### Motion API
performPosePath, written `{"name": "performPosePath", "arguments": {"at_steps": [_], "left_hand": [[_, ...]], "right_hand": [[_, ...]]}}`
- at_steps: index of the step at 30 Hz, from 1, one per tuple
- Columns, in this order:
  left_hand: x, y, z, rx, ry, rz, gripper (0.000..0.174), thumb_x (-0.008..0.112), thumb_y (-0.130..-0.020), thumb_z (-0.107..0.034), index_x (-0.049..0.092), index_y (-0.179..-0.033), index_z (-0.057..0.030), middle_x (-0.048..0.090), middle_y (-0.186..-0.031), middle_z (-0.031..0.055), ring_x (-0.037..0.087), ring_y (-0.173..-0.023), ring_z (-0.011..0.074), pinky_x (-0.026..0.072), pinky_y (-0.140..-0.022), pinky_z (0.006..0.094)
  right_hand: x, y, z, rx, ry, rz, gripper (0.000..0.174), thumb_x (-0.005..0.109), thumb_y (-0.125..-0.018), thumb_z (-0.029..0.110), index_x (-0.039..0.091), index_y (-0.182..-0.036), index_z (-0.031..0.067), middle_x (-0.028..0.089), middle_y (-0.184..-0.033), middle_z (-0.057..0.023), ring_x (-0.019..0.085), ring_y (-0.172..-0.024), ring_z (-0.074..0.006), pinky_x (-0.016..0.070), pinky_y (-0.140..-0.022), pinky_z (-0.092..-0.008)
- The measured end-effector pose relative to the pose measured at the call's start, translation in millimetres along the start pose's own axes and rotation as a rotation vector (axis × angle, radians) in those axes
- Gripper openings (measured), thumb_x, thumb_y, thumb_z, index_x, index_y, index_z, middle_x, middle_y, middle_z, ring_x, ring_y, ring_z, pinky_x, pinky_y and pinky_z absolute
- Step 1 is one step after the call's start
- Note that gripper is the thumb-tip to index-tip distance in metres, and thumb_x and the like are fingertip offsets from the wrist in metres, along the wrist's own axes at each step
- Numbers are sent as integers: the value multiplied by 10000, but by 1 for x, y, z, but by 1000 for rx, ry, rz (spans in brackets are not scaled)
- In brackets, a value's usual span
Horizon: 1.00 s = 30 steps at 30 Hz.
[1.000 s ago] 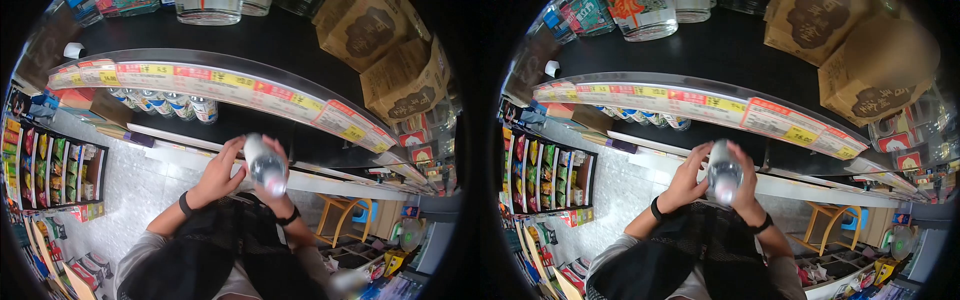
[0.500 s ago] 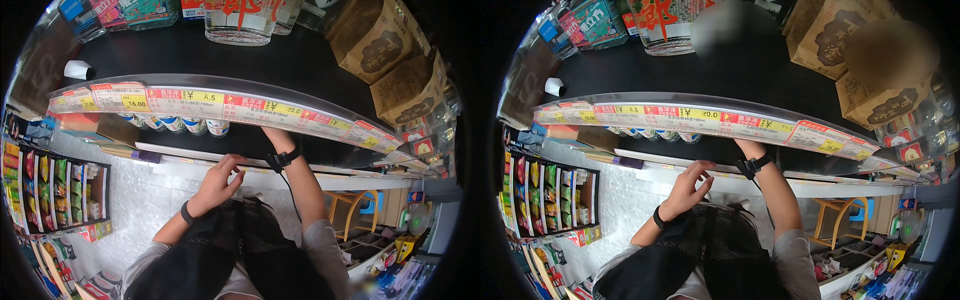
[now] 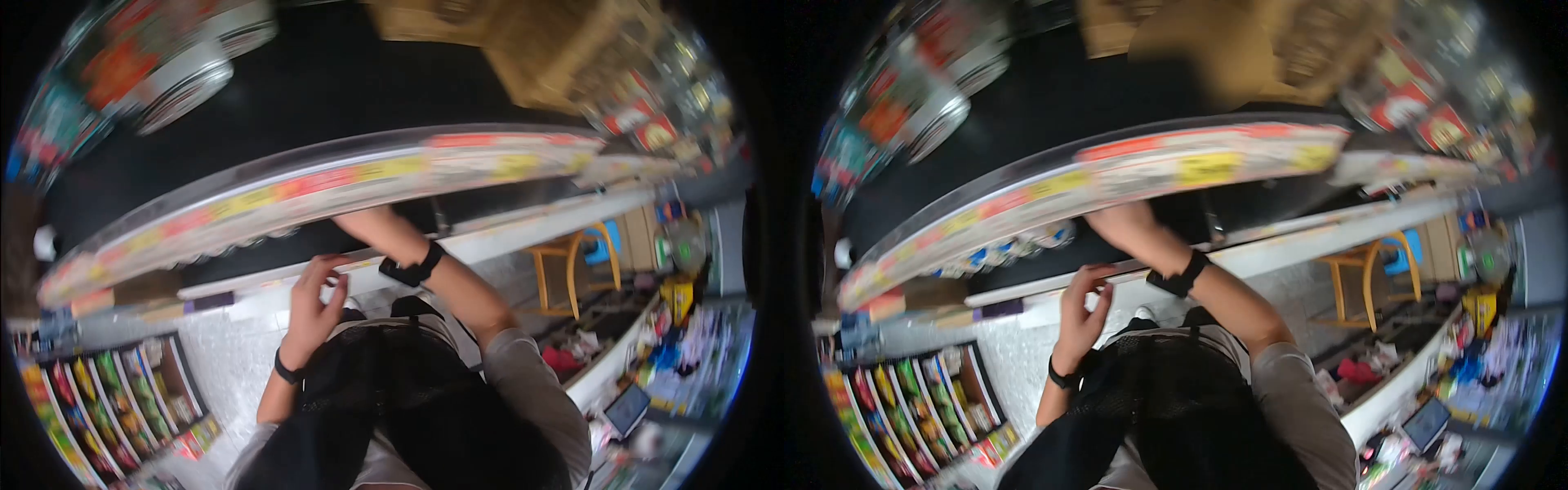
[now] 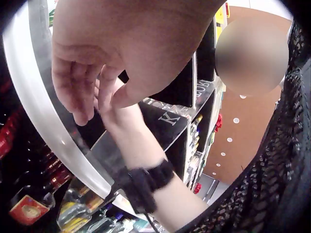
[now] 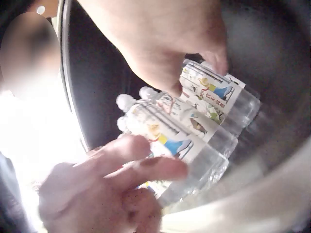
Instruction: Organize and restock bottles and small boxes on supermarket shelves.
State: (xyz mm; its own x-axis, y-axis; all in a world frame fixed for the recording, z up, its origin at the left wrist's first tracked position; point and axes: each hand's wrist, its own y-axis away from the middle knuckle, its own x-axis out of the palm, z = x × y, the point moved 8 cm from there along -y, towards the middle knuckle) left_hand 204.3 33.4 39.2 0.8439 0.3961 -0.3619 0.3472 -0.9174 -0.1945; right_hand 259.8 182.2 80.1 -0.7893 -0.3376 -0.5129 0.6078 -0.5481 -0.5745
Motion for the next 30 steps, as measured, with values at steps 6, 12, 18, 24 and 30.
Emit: {"name": "performPosePath", "arguments": {"at_steps": [6, 12, 18, 24, 30], "left_hand": [[60, -7, -9, 22, -96, 192, 169, 663, -966, -47, 706, -1127, -24, 762, -1066, 148, 733, -902, 284, 560, -784, 362], [184, -12, -65, 77, -105, 511, 179, 687, -970, -66, 716, -1146, -53, 757, -1006, 133, 743, -929, 316, 573, -837, 377], [263, -24, -102, 96, -122, 467, 215, 686, -946, -31, 711, -1159, -39, 751, -1021, 142, 743, -944, 301, 575, -841, 374], [303, -3, -110, -80, -147, 422, 194, 671, -967, -54, 719, -1153, -29, 753, -1029, 142, 739, -954, 312, 575, -848, 384], [319, 14, -113, -93, -189, 345, 165, 672, -973, -87, 699, -1122, -20, 734, -972, 167, 719, -913, 361, 566, -817, 425]], "right_hand": [[-112, 150, -6, -83, -28, -170, 200, 783, -798, 29, 742, -992, 54, 766, -858, -111, 771, -785, -283, 616, -748, -365], [-311, 198, -141, 419, 308, -831, 421, 771, -929, 87, 517, -1256, 12, 538, -1326, -187, 541, -1144, -269, 477, -980, -411], [-398, 187, -247, 451, 258, -633, 854, 873, -868, 181, 372, -1510, -75, 439, -1470, -246, 482, -1359, -359, 407, -1125, -475], [-416, 170, -275, 492, 47, -516, 592, 905, -827, 146, 514, -1242, -14, 697, -980, -99, 672, -890, -166, 539, -864, -296], [-380, 163, -259, 430, -50, -451, 676, 939, -777, 246, 563, -1293, 23, 719, -1007, -119, 701, -894, -220, 568, -842, -357]]}}
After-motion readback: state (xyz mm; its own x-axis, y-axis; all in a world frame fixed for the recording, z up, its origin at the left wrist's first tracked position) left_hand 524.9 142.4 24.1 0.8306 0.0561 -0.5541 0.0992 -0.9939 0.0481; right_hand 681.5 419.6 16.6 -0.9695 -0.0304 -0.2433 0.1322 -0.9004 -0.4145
